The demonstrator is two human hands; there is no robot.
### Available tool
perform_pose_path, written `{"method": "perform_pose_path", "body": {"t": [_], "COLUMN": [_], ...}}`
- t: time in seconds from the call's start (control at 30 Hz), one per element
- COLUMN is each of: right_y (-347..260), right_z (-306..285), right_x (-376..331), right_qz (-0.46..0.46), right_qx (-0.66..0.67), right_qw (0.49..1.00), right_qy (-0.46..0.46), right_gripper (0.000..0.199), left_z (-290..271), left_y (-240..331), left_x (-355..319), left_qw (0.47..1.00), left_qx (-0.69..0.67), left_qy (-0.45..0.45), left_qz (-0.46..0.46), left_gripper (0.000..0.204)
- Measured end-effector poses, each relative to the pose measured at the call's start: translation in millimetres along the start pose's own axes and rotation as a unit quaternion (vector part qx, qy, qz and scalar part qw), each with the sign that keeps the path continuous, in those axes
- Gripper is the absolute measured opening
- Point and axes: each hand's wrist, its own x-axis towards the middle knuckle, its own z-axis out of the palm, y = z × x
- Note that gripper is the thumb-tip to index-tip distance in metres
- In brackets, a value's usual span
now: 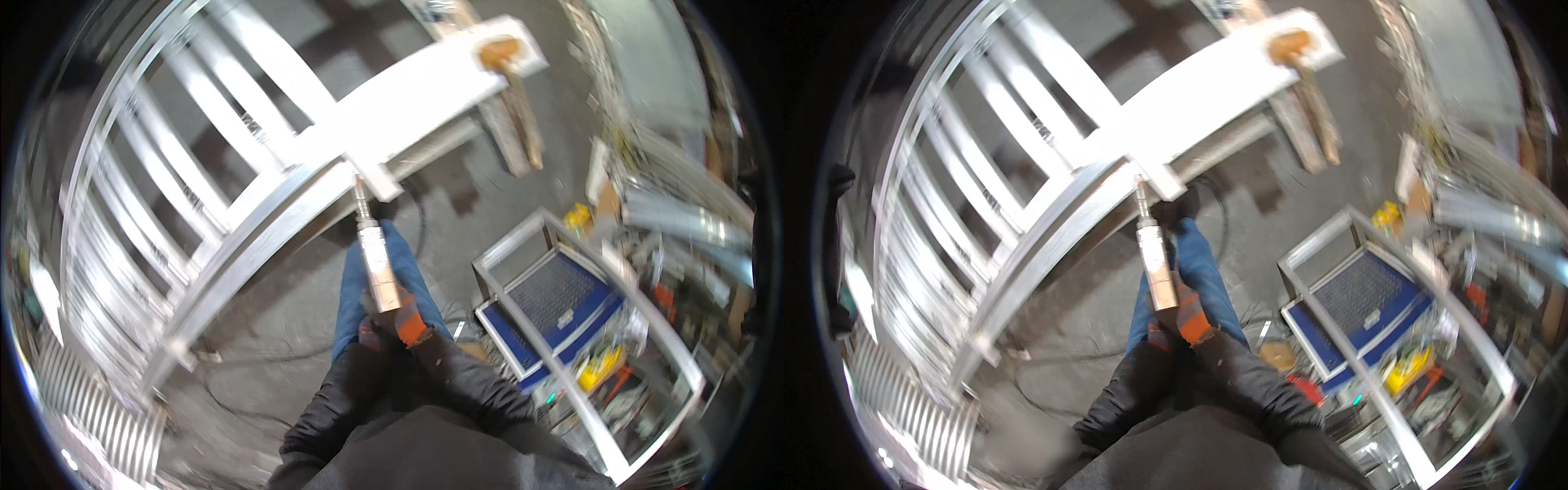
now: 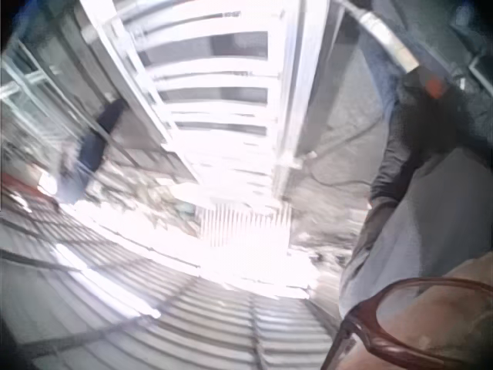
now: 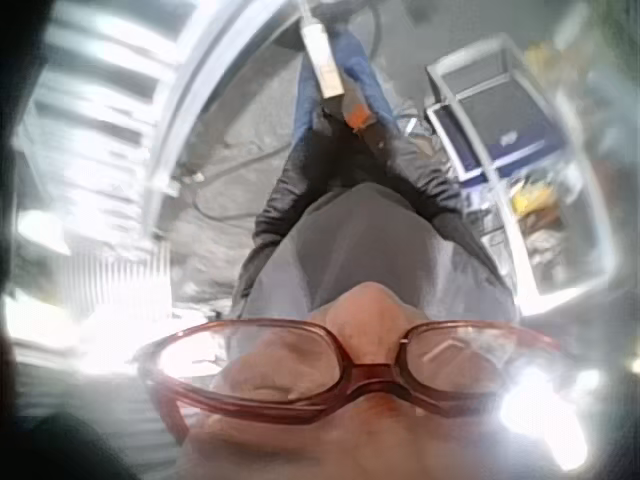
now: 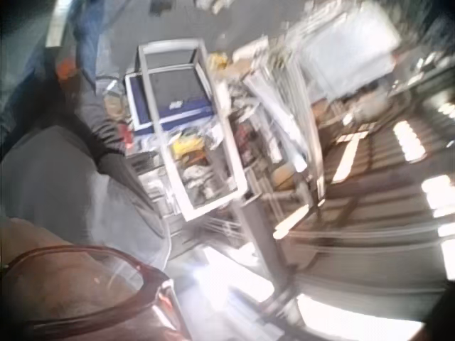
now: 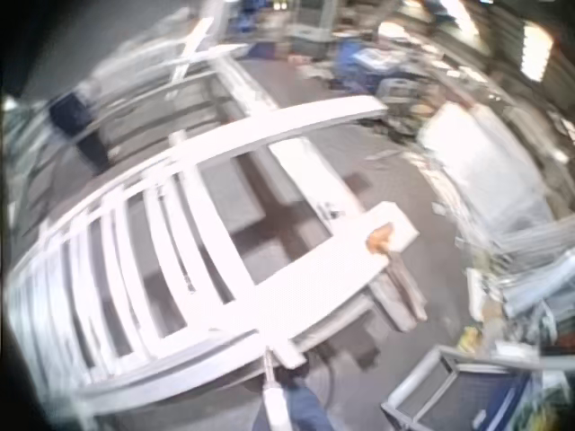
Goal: The person welds multiple joints on a large aluminum frame using a handheld welding torch, then flips the frame to access additional joints. They briefly operate a nearby control panel, reposition the frame, and measure sections with a tape measure before continuing welding.
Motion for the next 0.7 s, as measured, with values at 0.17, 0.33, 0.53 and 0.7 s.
{"method": "perform_pose_path", "body": {"t": [0.17,0.33,0.53,0.7], "right_y": [26,194,472,642], "right_z": [-73,-81,21,44], "right_x": [-99,-199,-312,-390], "right_qz": [-0.118,-0.048,0.147,0.297], "right_qx": [0.085,0.326,0.704,0.493], "right_qw": [0.987,0.914,0.486,0.587], "right_qy": [0.065,0.237,0.495,0.569], "right_gripper": [0.046,0.026,0.031,0.032], "left_z": [-74,-121,-94,-12], "left_y": [49,129,104,41], "left_x": [-7,-35,-48,-65], "left_qw": [0.951,0.978,0.88,0.909], "left_qx": [0.259,0.201,0.47,0.403], "left_qy": [0.017,0.036,0.034,0.089], "left_qz": [0.168,0.039,0.069,0.054], "left_gripper": [0.046,0.046,0.038,0.041]}}
